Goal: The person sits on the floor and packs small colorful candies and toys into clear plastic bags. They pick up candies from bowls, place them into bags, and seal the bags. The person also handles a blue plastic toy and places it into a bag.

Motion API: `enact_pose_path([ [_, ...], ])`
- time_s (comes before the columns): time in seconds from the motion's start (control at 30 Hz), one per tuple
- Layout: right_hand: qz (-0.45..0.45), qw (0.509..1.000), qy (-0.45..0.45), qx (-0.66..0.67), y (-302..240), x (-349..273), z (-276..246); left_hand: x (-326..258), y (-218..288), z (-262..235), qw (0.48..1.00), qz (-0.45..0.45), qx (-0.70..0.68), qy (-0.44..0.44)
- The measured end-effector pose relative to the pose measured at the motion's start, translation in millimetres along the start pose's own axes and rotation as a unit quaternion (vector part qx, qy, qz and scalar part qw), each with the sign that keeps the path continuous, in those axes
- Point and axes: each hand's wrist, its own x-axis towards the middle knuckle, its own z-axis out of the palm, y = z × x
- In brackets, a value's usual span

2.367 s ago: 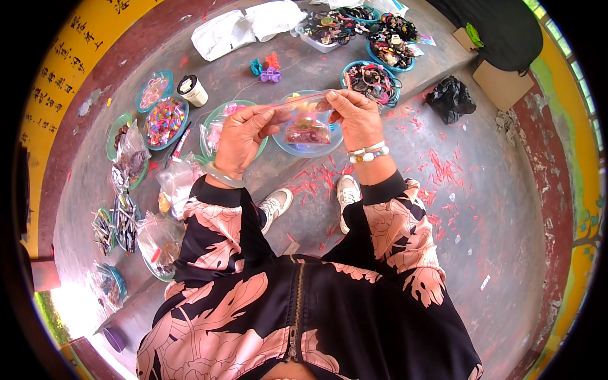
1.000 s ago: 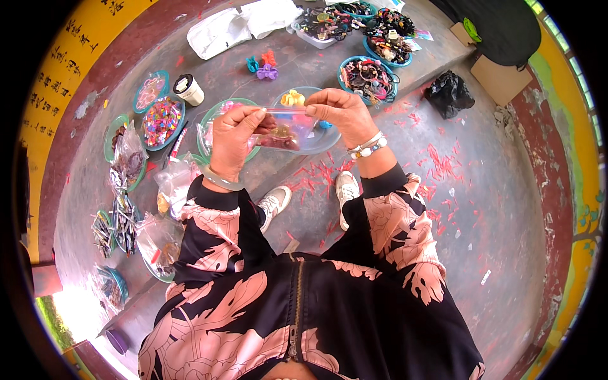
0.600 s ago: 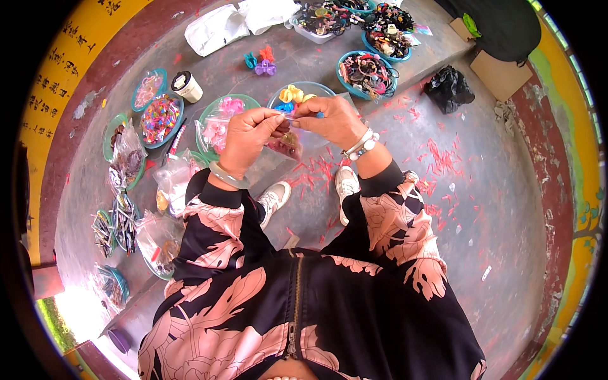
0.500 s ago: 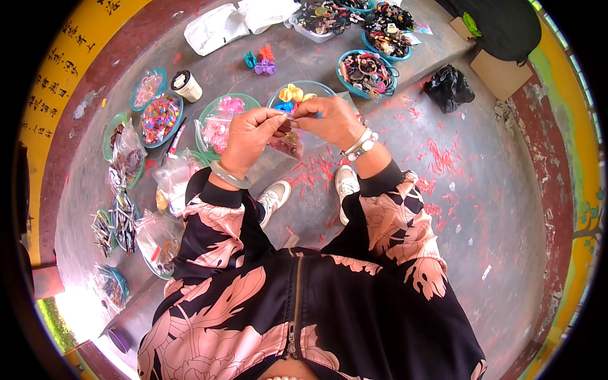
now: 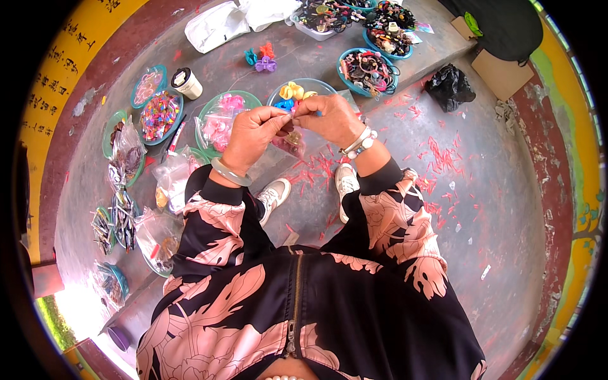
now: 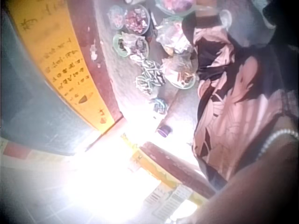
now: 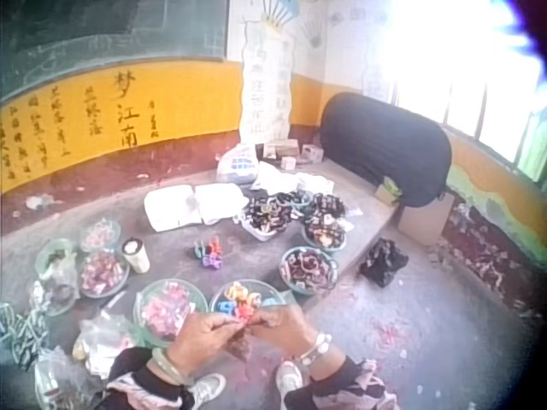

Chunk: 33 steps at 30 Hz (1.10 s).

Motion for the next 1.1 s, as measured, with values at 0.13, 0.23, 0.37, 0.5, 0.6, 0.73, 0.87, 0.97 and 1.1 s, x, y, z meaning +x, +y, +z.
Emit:
enact_pose_path([
  [0.13, -0.019, 1.000, -0.004, 0.007, 3.1, -0.5, 0.2, -1.4, 5.0, 0.7, 1.000, -0.010, -0.007, -0.009],
  [0.23, -0.019, 1.000, -0.019, -0.009, 1.4, -0.4, -1.7, -1.2, 4.9, -0.7, 1.000, -0.005, -0.013, -0.022],
  [0.37, 0.009, 0.999, -0.044, -0.008, -1.8, -0.6, -3.2, -0.9, 4.7, -1.7, 0.998, -0.031, -0.033, -0.034],
  [0.5, 0.025, 0.999, -0.029, -0.024, -1.4, -0.7, -7.3, -0.6, 7.9, -2.6, 0.999, -0.029, -0.037, -0.004],
  [0.6, 0.037, 0.999, -0.015, -0.022, -0.5, -1.6, -10.0, 0.1, 5.7, -6.5, 0.998, -0.026, -0.044, 0.020],
  [0.73, 0.012, 1.000, -0.004, 0.000, -2.8, -2.4, -7.9, 0.1, 5.5, -9.3, 0.999, -0.015, -0.024, 0.032],
  [0.87, -0.057, 0.998, -0.001, -0.019, -9.4, -2.7, -8.5, 1.3, 4.0, -9.8, 0.998, -0.005, -0.050, 0.035],
  [0.97, -0.063, 0.998, -0.002, -0.029, -7.0, -3.6, -10.0, 1.4, 13.6, -7.4, 0.994, -0.035, -0.100, 0.025],
  [1.1, -0.049, 0.999, -0.015, -0.013, -0.8, -3.5, -7.9, 2.8, 14.3, -9.0, 0.994, -0.046, -0.097, -0.012],
])
